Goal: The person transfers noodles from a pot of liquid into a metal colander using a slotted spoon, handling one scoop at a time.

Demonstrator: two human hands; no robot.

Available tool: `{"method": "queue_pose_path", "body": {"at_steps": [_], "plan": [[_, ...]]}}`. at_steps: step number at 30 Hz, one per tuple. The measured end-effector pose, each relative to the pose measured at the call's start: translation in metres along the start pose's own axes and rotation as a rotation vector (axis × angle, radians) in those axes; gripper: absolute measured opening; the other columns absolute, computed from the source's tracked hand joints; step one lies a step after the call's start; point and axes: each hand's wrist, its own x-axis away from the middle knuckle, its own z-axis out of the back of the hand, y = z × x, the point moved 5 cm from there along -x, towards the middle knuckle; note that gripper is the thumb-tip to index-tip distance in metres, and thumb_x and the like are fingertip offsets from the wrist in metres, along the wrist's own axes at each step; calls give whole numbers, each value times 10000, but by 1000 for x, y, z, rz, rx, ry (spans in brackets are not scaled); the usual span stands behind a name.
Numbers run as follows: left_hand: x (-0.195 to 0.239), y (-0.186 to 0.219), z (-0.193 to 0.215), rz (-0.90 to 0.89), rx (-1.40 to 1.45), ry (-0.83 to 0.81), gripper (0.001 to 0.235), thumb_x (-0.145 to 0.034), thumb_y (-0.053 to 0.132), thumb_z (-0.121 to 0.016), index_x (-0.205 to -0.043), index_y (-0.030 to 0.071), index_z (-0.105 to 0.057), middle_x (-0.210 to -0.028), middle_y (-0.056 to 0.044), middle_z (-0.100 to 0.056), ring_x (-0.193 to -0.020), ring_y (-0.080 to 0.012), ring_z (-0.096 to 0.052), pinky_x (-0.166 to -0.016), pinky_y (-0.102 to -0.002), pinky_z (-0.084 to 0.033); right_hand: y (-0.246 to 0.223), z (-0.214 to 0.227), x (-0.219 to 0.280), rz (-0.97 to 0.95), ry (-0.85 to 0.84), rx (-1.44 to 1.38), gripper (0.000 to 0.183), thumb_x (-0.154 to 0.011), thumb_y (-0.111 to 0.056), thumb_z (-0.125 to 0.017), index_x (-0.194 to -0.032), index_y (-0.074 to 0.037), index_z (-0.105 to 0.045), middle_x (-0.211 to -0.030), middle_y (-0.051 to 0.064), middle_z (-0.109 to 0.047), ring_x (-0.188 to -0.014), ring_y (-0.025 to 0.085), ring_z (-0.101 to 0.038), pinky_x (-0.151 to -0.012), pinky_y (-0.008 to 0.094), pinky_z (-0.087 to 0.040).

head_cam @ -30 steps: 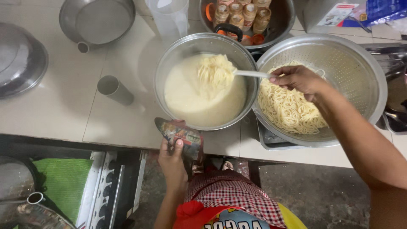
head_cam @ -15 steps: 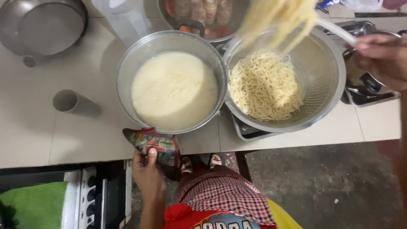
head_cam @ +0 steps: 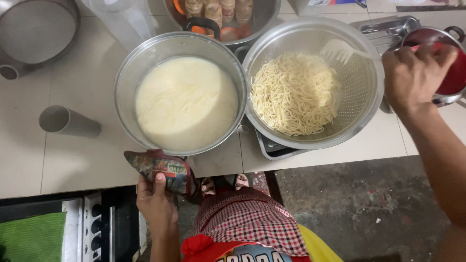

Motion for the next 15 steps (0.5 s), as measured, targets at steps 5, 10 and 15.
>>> {"method": "queue_pose_path", "body": {"at_steps": [5,10,15], "plan": [[-2,-4,1,14,8,22,527,-952,-37,-597,-1466,-57,-480,-1274,-152,-658,-1121,-234,-679,-954,-376,-597,8,5,-3,-41,-9,3,123,-1040,-195,-661,-981,-239,-759,-979,-26,-741,-977,135,-647,-1104,453,-321],[4,-11,12,-1,18,59,521,-930,4,-637,-1431,-55,-505,-1214,-136,-687,-1145,-229,-679,-1004,-396,-580,-7,1,-40,-298,-419,-647,140,-1039,-189,-654,-1064,-240,-782,-950,-1,-721,-967,178,-632,-1098,490,-347],[-2,-22,10,9,55,96,517,-921,11,-673,-1423,-18,-551,-1153,-94,-696,-1081,-187,-656,-984,-342,-532,-144,67,-136,97,-104,-795,201,-1038,-182,-648,-1147,-241,-805,-922,23,-701,-957,221,-618,-1091,526,-372]]}}
